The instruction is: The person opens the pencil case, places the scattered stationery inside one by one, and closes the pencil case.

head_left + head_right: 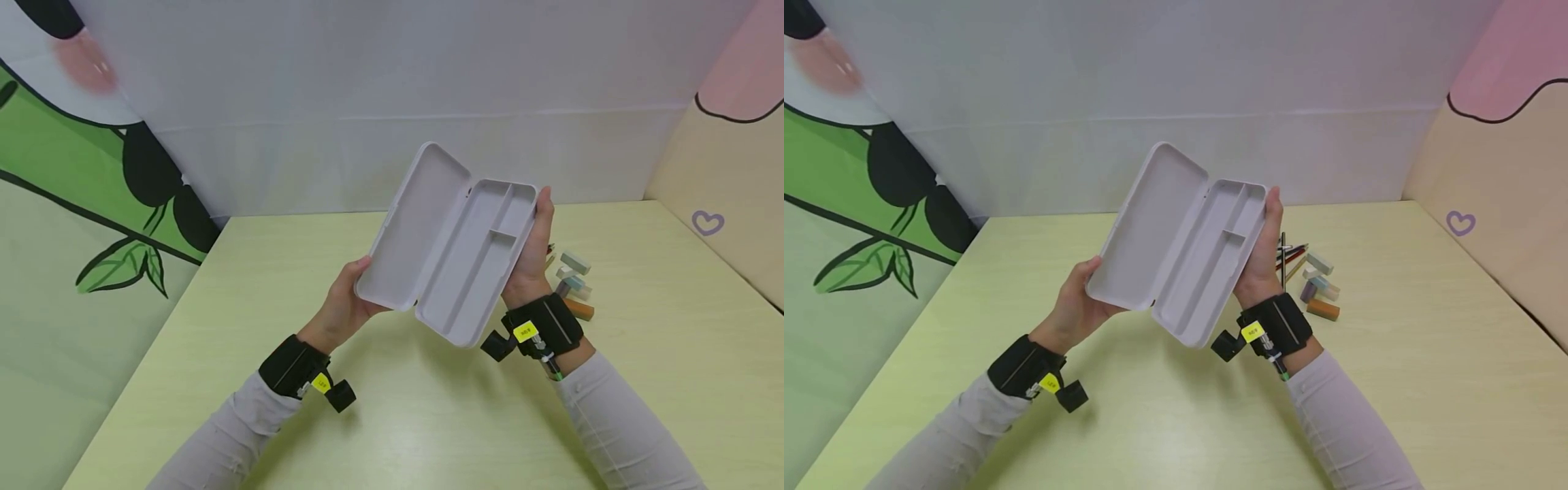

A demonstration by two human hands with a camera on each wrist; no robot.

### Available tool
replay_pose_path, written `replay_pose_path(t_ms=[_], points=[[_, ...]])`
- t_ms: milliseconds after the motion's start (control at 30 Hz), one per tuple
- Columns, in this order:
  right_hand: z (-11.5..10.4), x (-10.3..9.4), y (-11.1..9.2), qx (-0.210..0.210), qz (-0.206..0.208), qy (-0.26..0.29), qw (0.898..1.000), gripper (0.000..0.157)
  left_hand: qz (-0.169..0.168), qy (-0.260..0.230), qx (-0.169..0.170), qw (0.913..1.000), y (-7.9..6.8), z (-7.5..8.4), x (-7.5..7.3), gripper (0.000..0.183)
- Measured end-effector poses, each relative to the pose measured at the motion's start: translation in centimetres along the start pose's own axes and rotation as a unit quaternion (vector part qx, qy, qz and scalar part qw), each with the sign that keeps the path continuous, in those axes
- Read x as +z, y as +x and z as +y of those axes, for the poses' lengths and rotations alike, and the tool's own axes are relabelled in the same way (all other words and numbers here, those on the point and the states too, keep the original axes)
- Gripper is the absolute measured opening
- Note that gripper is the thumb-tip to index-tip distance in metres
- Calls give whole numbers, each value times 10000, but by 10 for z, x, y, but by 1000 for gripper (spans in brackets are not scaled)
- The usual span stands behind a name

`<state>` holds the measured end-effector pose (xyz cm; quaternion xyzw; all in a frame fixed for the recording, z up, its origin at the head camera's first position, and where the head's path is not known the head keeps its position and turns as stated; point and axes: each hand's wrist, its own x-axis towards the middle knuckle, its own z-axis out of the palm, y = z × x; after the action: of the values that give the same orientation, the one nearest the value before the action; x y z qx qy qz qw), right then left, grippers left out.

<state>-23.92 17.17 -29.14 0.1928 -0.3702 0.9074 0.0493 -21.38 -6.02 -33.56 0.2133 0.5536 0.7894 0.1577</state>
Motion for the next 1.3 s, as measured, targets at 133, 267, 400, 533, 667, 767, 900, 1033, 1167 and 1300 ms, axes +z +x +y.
replay_pose_path(t_ms=[133,267,400,533,667,767,900,1033,1167,1300], points=[[-1,2,-1,92,91,45,9999,66,149,-318,-41,9994,0,1,1,45],[-2,3,-1,113,128,-36,9998,67,278,-512,-21,9983,0,2,1,45],[-1,3,0,116,21,191,9997,67,433,-649,-28,9969,0,4,0,45],[1,2,0,184,-44,359,9992,68,470,-722,-51,9963,-1,4,-1,46],[1,3,-1,248,56,268,9993,65,382,-830,-85,9958,-1,4,-2,49],[0,3,-1,237,90,85,9996,66,320,-924,-95,9952,-2,4,-2,51],[0,3,-1,222,1,110,9997,66,310,-999,-81,9945,-2,5,-2,52],[-1,3,-3,296,94,173,9994,63,296,-1062,-102,9938,-1,6,-2,51],[0,3,-6,355,346,17,9988,60,306,-1041,-191,9939,-1,6,-2,50],[1,3,-6,347,425,-59,9985,59,349,-996,-247,9941,-1,5,-2,50]])
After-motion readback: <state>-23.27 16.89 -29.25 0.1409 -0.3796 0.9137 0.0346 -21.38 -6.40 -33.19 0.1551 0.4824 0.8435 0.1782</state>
